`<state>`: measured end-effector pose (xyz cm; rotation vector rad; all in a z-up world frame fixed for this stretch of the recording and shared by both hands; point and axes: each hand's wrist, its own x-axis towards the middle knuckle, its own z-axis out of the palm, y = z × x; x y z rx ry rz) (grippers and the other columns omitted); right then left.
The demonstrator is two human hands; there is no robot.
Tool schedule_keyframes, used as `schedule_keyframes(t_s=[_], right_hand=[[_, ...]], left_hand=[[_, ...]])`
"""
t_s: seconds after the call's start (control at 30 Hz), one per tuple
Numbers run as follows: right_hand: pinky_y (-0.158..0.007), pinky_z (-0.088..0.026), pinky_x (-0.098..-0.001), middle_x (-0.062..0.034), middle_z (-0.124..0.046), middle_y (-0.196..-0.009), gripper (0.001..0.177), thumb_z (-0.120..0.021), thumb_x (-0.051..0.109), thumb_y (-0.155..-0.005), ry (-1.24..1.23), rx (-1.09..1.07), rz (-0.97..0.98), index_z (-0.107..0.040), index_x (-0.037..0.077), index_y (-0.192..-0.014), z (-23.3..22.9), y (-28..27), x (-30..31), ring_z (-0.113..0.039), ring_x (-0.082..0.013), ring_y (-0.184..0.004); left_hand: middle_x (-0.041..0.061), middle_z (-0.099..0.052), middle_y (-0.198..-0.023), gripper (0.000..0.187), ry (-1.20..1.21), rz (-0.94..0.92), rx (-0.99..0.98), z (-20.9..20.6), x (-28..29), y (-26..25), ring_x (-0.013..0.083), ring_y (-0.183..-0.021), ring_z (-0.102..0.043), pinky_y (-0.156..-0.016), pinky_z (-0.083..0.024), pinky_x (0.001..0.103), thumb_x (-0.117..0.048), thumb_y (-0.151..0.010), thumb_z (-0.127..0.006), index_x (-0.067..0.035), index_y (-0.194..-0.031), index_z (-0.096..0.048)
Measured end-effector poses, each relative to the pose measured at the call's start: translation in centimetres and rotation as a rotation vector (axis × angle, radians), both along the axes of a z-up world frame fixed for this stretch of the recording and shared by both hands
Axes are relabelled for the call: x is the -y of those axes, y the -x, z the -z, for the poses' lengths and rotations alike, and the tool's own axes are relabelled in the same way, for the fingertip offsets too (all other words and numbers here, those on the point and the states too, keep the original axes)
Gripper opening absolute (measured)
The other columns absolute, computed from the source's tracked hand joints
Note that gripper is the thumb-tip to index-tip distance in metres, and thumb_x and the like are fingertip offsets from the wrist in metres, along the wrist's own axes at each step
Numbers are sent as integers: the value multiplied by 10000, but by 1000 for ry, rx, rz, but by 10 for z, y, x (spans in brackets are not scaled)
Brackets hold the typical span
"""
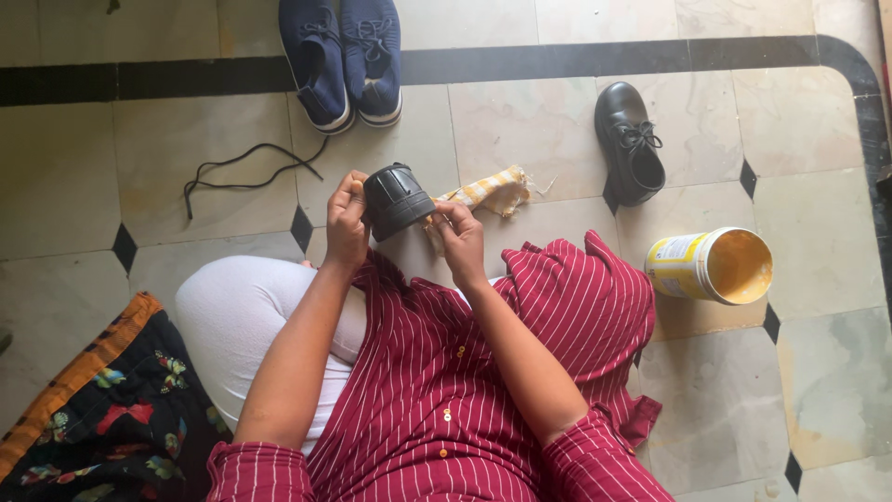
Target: The person sits on the floor and wipes a black shoe with a cloth, then ties the shoelaces. A tub of polish and other shoes are visible nearby.
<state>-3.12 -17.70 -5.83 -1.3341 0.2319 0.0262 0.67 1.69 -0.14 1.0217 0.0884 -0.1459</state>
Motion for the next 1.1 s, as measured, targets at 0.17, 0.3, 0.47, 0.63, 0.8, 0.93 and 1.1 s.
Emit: schedule_keyframes(t_s=[0.17,0.3,0.47,0.63,0.8,0.93,1.1], right_hand=[[-931,-554,-260,-49,-680,-1171,159,-621,14,-1011,-25,77,-56,-733,21,-1123,-18,-3,5,-659,-120,-1042],[-894,-637,-321,-100,-725,-1158,225,-611,-40,-962,-97,169,-84,-726,34,-1141,-44,-1,19,-731,-167,-1020],[-834,-616,-355,-124,-750,-1107,224,-553,-54,-1076,-62,241,114,-750,11,-1158,-66,-5,54,-707,-185,-958],[-1054,-545,-384,-103,-697,-1214,217,-625,70,-1013,-616,10,223,-647,20,-1223,-81,-21,79,-701,-194,-1117],[-997,-578,-392,-80,-672,-1236,367,-675,49,-907,-589,-1,39,-615,39,-1268,-94,-15,56,-703,-199,-1118],[-974,-578,-335,-123,-716,-1179,336,-708,-51,-941,-168,88,-36,-653,-11,-1270,-91,1,21,-706,-190,-1087],[-911,-607,-312,-99,-740,-1162,322,-677,-36,-971,157,257,68,-662,24,-1287,-104,-10,16,-732,-160,-1043]], left_hand=[[-64,-549,-869,262,-63,-13,53,5,4,0,17,-782,-470,-719,-401,189,-321,-1134,-493,-102,-1017,-576],[-68,-559,-879,245,-52,-36,74,7,8,0,10,-796,-477,-728,-408,186,-319,-1126,-510,-103,-1029,-572],[-64,-566,-920,237,-262,-167,154,13,11,5,13,-840,-477,-774,-406,178,-304,-1124,-563,-77,-1075,-609],[-65,-607,-930,210,-243,-327,89,15,12,3,13,-847,-521,-782,-426,175,-269,-1053,-650,-61,-1076,-633],[-75,-611,-784,219,-607,-328,80,-1,20,10,3,-712,-501,-650,-411,183,-242,-1010,-722,-25,-985,-711],[-87,-617,-754,232,-657,-284,42,-8,24,13,-5,-666,-498,-601,-407,185,-245,-1011,-718,-21,-951,-714],[-80,-563,-756,213,-524,-251,30,-15,26,8,3,-668,-447,-590,-346,189,-225,-1036,-695,-18,-983,-692]])
